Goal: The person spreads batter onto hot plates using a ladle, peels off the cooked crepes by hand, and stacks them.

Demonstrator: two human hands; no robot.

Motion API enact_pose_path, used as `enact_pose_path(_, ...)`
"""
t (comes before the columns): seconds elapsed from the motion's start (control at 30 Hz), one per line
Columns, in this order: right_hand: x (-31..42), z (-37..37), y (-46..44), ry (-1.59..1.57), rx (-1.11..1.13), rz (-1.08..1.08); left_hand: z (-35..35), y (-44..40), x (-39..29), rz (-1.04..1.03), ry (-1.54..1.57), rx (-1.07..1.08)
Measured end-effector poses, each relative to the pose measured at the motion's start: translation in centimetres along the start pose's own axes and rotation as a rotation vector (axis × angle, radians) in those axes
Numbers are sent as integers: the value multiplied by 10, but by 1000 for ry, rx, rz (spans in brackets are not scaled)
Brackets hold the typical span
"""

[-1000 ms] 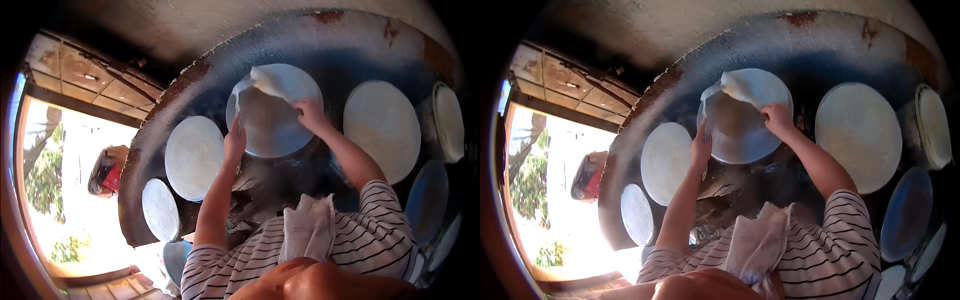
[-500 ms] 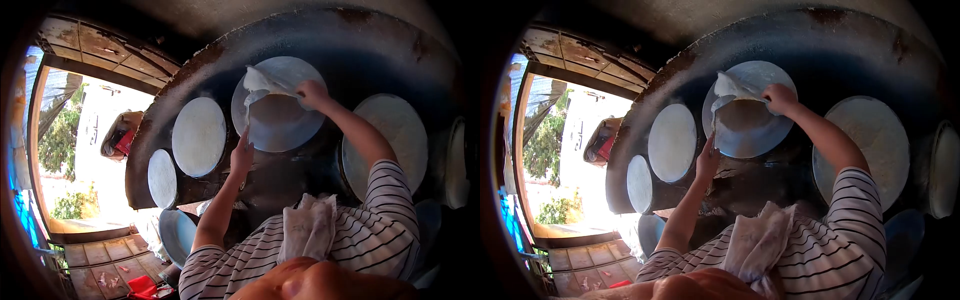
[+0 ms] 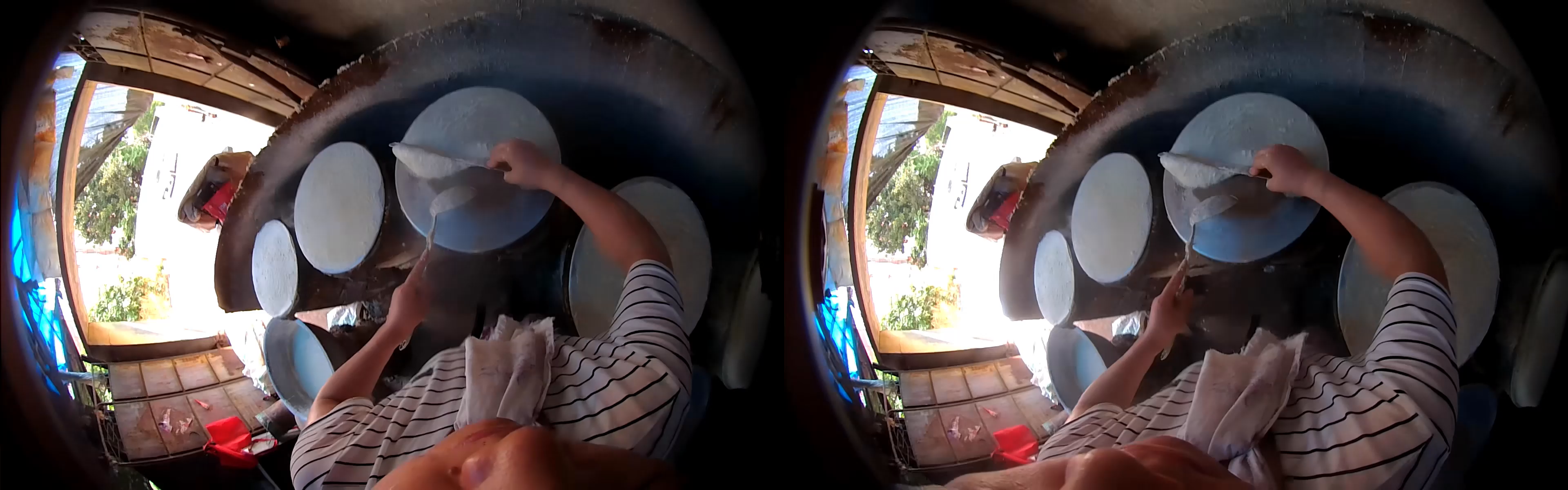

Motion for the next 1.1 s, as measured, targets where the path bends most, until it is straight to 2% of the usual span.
enact_pose_path(0.03, 10, 0, 8, -1, 32, 23, -3, 14, 4, 157, 34, 60)
enact_pose_path(0.07, 10, 3, 18, -8, 67, 50, 0, 26, 1, -83, 74, -34)
enact_pose_path(0.17, -7, 27, 2, -141, 233, -184, 0, 32, 8, -344, 72, -93)
enact_pose_path(0.2, -8, 34, -8, -160, 68, -162, -3, 26, 10, -214, 80, -49)
enact_pose_path(0.23, -7, 32, -7, -158, 110, -111, -7, 23, 8, -85, 92, -9)
enact_pose_path(0.3, 6, 23, -10, -175, 187, 7, 0, 22, 17, 33, 162, -4)
enact_pose_path(0.33, 14, 27, 4, -142, 239, 43, 4, 31, 31, 27, 232, -21)
enact_pose_path(0.37, 8, 34, 23, -156, 256, 36, 5, 47, 45, 42, 314, -35)
enact_pose_path(0.43, -15, 46, 52, -317, 324, -163, 33, 52, 38, 59, 411, -106)
enact_pose_path(0.47, -17, 47, 53, -300, 316, -157, 37, 37, 35, 79, 455, -124)
enact_pose_path(0.5, -23, 39, 47, -192, 289, -203, 43, 24, 37, 88, 483, -138)
enact_pose_path(0.57, -1, 29, 40, -229, 76, -143, 16, 6, 54, -34, 463, -162)
enact_pose_path(0.63, 22, 25, 62, -203, 215, -143, 8, -14, 39, -163, 489, -138)
enact_pose_path(0.67, 31, 38, 81, -176, 151, -11, 3, 0, 36, -174, 529, -97)
enact_pose_path(0.77, -8, 56, 124, -172, -259, -290, -4, 26, 21, -6, 625, -1)
enact_pose_path(0.83, 8, 39, 127, -57, -224, -226, -10, 3, 1, -29, 671, -20)
enact_pose_path(0.9, 50, 19, 132, 10, -167, -138, -40, -24, 41, -330, 496, -97)
enact_pose_path(0.93, 75, 14, 145, 56, -171, -85, -39, -18, 43, -375, 477, -49)
enact_pose_path(0.97, 98, 14, 164, 80, -169, -126, -39, -13, 45, -420, 460, -2)
enact_pose_path(1.0, 117, 9, 187, 168, -153, -153, -21, 21, 17, -361, 514, 119)
enact_pose_path(1.03, 127, 3, 213, 224, -191, -184, 3, 28, 8, -422, 544, 151)
enact_pose_path(1.1, 144, -28, 235, -231, -581, -284, 53, 38, -2, -597, 708, 250)
Point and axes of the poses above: each hand's wrist, its own y-axis away from the middle knuckle, its own z-axis out of the back of the hand, x = y × z, the point moved 7 cm from there along -y, towards the middle knuckle, and after that the axes turned 4 degrees about y, right-handed, at the moved point
